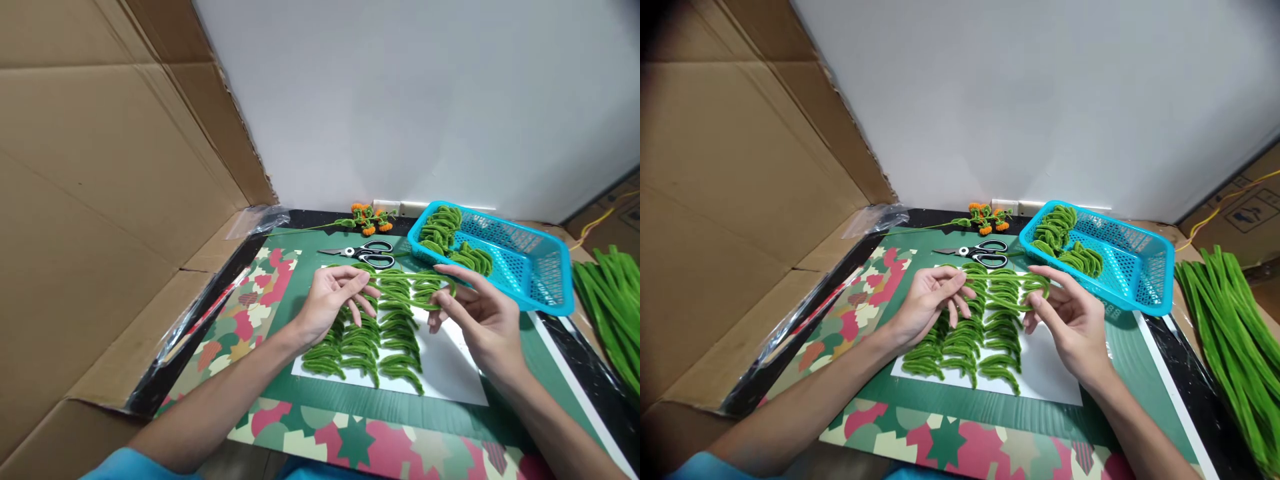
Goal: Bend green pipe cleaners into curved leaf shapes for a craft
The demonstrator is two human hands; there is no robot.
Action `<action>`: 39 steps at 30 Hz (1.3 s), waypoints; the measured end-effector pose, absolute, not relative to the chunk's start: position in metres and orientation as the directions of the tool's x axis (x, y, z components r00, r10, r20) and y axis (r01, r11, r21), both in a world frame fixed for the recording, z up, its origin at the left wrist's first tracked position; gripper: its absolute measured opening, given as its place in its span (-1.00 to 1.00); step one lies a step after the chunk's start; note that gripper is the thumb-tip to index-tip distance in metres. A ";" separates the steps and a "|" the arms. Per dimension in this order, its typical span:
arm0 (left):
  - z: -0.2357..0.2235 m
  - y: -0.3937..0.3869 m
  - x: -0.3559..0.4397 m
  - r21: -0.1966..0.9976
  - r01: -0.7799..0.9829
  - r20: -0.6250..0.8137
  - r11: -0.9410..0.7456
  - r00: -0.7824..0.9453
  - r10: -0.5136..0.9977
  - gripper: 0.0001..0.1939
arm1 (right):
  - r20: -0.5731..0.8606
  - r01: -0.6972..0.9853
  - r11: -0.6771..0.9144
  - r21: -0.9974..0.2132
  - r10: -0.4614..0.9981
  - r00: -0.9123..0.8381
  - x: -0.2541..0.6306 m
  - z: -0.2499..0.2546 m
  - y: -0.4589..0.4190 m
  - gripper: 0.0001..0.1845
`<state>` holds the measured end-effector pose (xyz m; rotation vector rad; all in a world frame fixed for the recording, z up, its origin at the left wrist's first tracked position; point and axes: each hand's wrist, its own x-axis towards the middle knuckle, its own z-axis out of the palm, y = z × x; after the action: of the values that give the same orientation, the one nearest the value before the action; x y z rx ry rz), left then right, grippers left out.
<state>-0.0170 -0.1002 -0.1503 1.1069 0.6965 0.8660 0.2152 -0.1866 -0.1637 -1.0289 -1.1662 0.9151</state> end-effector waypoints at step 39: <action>-0.149 -0.094 -0.022 0.920 -0.193 -0.204 0.341 0.507 0.837 -0.74 | 0.416 0.119 0.400 -0.909 0.842 0.345 0.223 -0.159 -0.188 -0.66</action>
<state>-0.0224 -0.0938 -0.1493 1.0004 0.7756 0.7654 0.2232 -0.1880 -0.1585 -1.0742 -1.1374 0.6104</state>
